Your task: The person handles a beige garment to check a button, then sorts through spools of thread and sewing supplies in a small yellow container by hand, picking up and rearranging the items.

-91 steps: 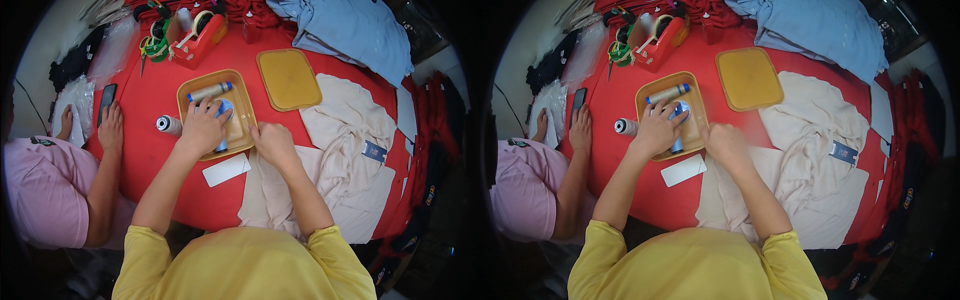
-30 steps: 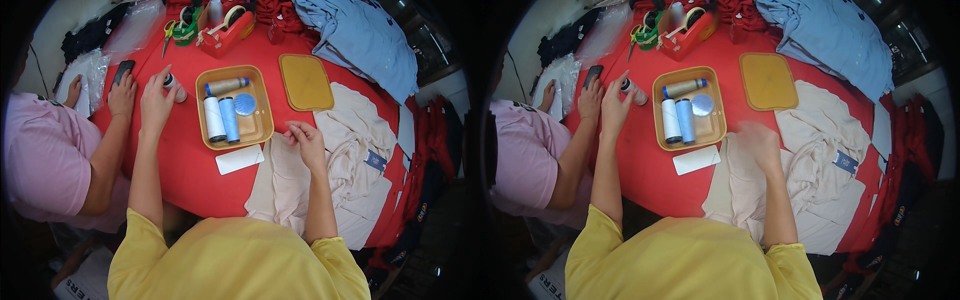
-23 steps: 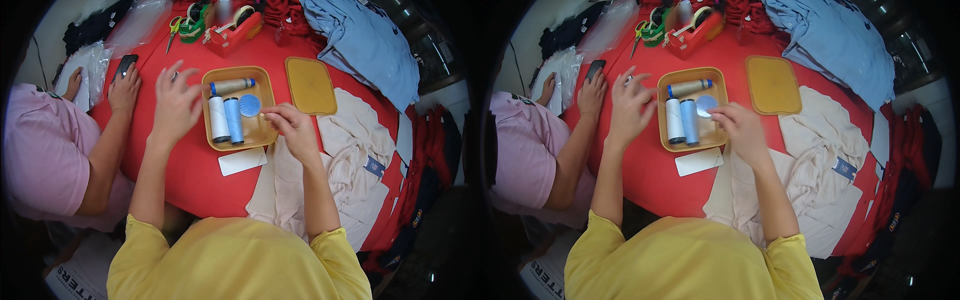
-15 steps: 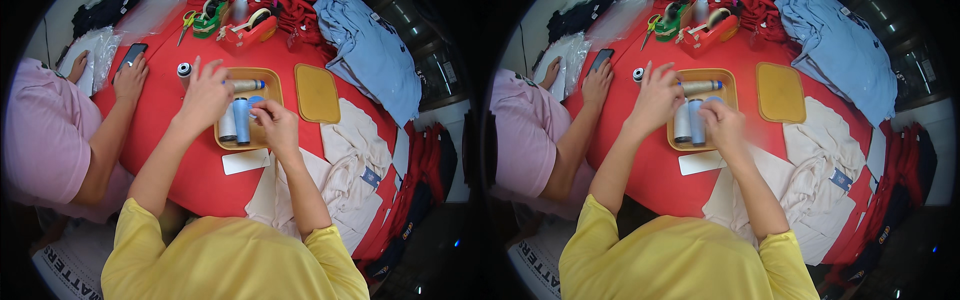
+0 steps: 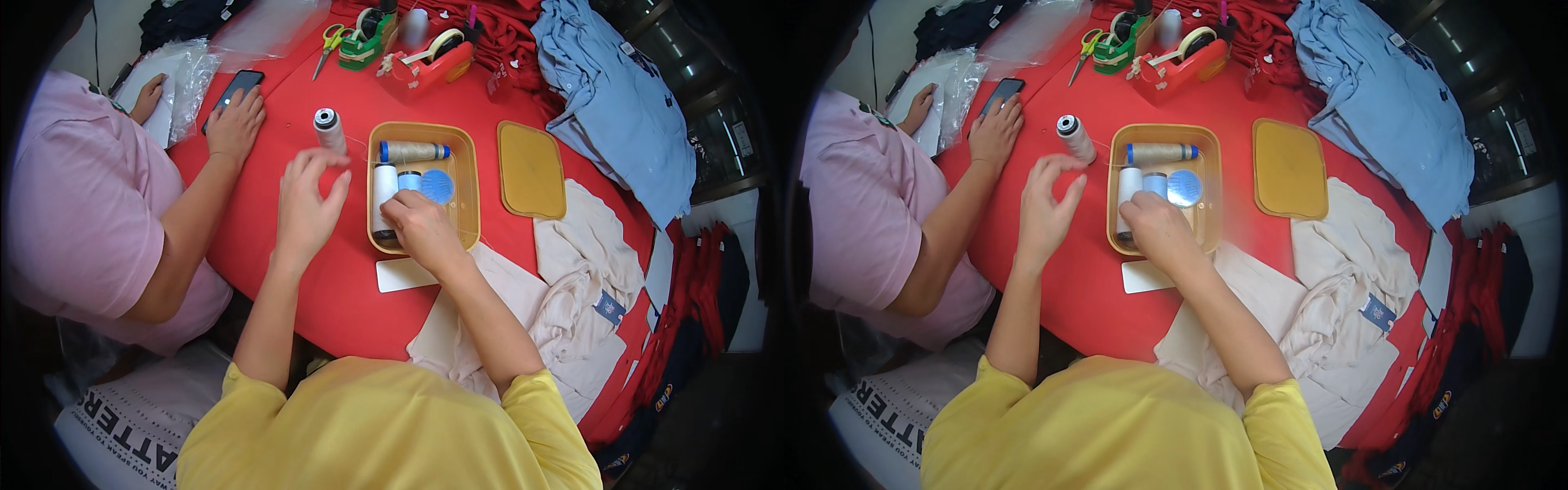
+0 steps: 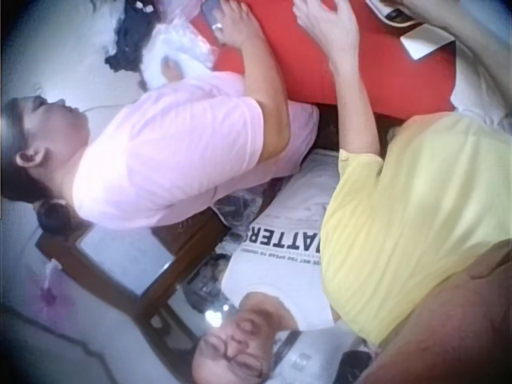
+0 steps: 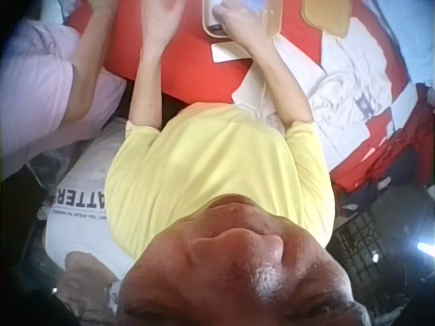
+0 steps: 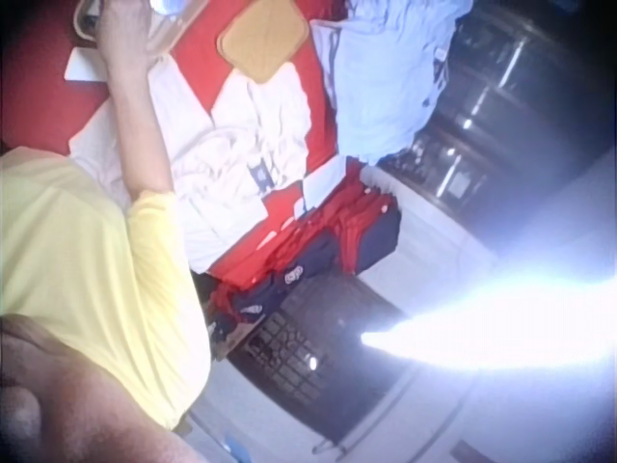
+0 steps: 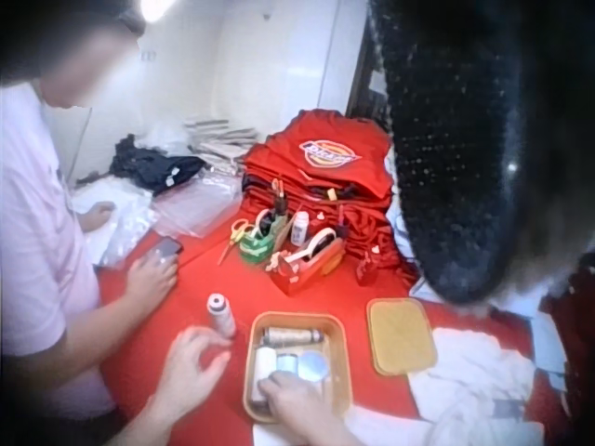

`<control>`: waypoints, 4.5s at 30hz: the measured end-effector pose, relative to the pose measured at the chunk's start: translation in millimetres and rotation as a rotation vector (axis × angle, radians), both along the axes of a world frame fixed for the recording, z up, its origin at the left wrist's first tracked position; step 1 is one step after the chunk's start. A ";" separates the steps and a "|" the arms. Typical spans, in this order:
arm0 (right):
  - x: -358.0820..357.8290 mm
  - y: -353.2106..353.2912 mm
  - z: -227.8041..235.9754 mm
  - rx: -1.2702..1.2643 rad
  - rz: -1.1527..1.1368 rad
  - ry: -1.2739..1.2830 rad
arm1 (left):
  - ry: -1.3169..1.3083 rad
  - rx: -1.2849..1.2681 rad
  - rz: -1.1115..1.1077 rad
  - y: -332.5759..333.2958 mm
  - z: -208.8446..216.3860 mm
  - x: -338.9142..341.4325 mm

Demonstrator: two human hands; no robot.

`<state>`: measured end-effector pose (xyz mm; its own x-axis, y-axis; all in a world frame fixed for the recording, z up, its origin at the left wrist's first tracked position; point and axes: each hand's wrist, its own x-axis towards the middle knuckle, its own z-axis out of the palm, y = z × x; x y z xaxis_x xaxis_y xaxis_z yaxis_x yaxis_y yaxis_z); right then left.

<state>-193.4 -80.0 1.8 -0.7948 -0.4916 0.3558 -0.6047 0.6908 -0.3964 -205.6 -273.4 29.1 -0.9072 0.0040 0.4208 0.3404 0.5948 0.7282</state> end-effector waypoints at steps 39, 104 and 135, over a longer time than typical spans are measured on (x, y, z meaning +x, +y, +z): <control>-26.0 9.1 24.9 0.009 -0.015 -0.488 | -0.233 -0.295 -0.043 51.9 -22.7 77.9; -27.7 53.0 59.5 -0.668 -0.037 -0.791 | -0.507 0.899 -0.214 70.4 10.4 37.2; -2.2 15.4 28.1 0.863 -0.046 -0.207 | -0.491 0.987 0.063 25.5 -12.2 72.4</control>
<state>-195.7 -64.5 29.9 -0.8277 -0.4881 -0.2769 -0.5430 0.8211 0.1759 -133.1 -247.9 16.9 -0.9632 -0.1875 -0.1926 -0.1264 -0.3165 0.9401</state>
